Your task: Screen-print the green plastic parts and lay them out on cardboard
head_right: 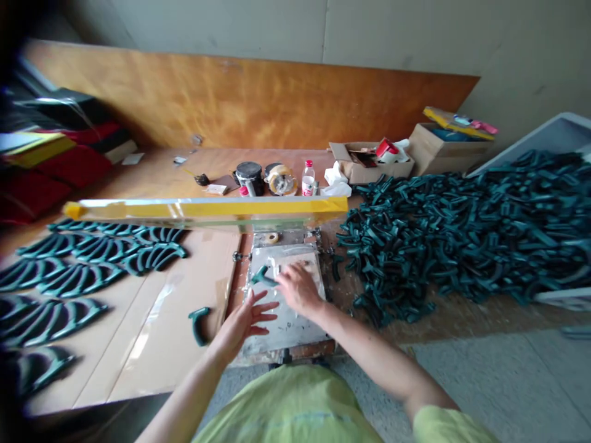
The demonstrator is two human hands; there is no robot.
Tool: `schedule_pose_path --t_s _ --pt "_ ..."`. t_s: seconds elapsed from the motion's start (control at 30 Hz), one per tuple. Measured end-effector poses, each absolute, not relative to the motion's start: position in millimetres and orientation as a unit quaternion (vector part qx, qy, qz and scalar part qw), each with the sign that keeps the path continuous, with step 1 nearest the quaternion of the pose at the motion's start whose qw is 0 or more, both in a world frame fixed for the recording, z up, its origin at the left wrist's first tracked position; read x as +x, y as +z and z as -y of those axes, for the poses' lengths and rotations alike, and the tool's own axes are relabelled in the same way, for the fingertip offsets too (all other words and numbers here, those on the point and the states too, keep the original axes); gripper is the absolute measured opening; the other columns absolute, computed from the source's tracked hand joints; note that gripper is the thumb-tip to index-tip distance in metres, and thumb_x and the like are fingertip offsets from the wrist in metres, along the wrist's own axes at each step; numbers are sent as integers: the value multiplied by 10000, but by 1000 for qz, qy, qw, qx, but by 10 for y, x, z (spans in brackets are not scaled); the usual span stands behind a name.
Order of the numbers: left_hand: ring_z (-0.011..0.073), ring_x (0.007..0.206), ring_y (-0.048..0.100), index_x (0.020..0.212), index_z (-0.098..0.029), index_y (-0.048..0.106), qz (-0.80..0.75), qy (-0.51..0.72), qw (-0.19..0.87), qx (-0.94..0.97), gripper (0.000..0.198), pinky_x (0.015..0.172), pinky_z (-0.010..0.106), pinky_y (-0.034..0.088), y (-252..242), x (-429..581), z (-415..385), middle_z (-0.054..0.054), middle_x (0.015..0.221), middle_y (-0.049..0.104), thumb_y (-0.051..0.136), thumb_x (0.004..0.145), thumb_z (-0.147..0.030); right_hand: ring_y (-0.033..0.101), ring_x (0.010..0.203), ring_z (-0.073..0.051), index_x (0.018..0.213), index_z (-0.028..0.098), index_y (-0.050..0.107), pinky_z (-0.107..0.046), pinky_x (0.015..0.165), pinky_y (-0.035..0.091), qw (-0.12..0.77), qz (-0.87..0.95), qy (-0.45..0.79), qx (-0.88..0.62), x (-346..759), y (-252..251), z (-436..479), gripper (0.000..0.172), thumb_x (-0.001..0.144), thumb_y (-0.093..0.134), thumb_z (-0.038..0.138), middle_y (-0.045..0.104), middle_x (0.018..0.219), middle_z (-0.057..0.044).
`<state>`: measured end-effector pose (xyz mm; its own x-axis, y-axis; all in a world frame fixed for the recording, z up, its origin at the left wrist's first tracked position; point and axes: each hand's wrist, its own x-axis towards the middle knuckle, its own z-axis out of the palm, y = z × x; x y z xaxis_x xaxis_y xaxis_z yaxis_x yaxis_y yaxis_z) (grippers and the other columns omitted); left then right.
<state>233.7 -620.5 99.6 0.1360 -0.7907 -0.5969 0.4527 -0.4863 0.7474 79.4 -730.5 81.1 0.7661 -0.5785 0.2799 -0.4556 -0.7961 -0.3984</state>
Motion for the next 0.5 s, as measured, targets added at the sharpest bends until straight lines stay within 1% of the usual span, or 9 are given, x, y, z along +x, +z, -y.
schedule_pose_path --t_s 0.03,0.07,0.13,0.2,0.3,0.33,0.4,0.5 --pt "227 801 705 1076 -158 614 123 -649 485 573 586 541 273 526 870 2291 6114 123 952 731 591 762 -652 532 920 -200 988 206 668 -332 854 442 161 -231 -191 -940 816 836 7157 136 906 575 262 614 903 -62" --pt "217 778 703 1012 -162 620 101 -641 494 578 542 537 264 518 754 2313 6029 109 914 733 596 760 -641 541 917 -192 1020 218 667 -319 849 445 168 -195 -180 -949 800 842 7041 155 912 568 270 625 909 -55" --pt "179 644 674 868 -156 620 69 -599 498 624 477 494 234 477 531 2565 5874 83 780 723 591 755 -618 574 914 -171 1092 240 650 -281 821 454 178 -212 -151 -949 609 800 6940 196 921 556 259 649 947 -42" --pt "147 516 604 742 -143 614 45 -528 469 707 492 461 226 441 289 3016 5716 75 645 684 502 789 -620 614 894 -164 1111 225 639 -262 767 467 159 -357 -99 -915 207 699 6999 212 930 528 223 666 984 -53" --pt "139 383 474 522 -166 526 -11 -448 343 826 551 405 248 383 -95 3697 5450 63 444 551 365 829 -595 665 845 -210 1057 134 641 -293 688 482 99 -590 68 -798 -541 476 7202 209 919 485 156 679 972 -133" --pt "146 365 450 489 -178 506 -6 -437 304 846 558 393 258 367 -207 3851 5365 65 415 524 346 827 -591 675 844 -226 1054 114 639 -302 683 485 91 -628 123 -763 -753 394 7254 213 907 489 144 681 965 -156" --pt "167 351 432 443 -201 474 37 -429 245 869 575 384 284 351 -364 4021 5230 81 393 504 302 827 -594 684 868 -243 1031 99 645 -307 687 484 89 -655 188 -727 -1047 248 7307 207 884 503 135 680 990 -181" --pt "213 347 457 435 -225 460 170 -393 179 886 572 397 332 376 -381 4060 5155 95 382 495 257 823 -593 680 886 -239 967 119 651 -293 695 468 86 -655 184 -727 -1164 148 7315 171 856 526 153 680 1019 -170"
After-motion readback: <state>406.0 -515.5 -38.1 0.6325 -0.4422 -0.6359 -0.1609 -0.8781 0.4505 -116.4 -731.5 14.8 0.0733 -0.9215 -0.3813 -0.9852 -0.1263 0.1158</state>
